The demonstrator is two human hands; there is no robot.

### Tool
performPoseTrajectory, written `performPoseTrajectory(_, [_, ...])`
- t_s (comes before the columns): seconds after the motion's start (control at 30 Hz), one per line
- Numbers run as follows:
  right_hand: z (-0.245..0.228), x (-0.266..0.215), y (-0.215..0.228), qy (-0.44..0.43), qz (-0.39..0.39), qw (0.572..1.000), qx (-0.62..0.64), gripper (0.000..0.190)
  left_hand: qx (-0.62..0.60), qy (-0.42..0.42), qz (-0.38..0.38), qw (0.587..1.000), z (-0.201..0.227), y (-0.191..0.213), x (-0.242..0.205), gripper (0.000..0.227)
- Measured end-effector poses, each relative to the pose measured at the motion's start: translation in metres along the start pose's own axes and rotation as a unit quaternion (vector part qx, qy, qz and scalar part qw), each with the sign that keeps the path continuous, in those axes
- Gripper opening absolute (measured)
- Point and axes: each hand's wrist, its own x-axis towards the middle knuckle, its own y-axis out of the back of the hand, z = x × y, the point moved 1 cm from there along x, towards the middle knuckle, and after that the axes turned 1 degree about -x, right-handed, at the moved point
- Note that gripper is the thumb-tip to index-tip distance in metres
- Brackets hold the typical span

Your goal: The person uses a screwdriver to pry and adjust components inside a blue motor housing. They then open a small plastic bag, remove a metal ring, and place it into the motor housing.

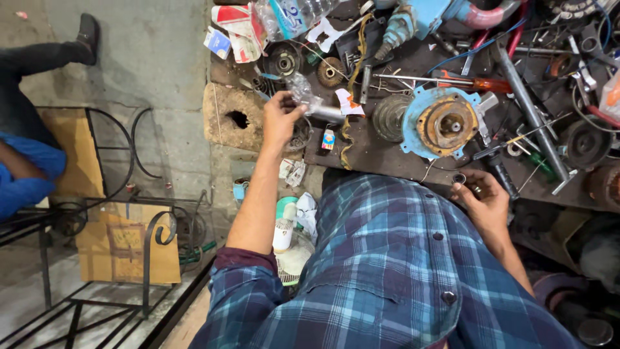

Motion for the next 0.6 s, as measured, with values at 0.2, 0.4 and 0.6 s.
performPoseTrajectory(0.2, [0.003,-0.002,-0.003,-0.004,0.013,0.999,0.039,0.029,0.350,-0.077,0.006,0.934,0.019,-0.017,-0.014,0.028])
performPoseTrajectory(0.4, [-0.014,-0.001,-0.017,-0.036,-0.032,0.999,0.003,0.030,0.163,-0.114,0.003,0.980,0.050,-0.049,-0.030,0.021])
performPoseTrajectory(0.6, [-0.018,0.034,-0.072,-0.063,-0.248,0.959,0.124,0.034,0.044,-0.076,-0.127,0.988,0.079,-0.082,-0.103,0.030])
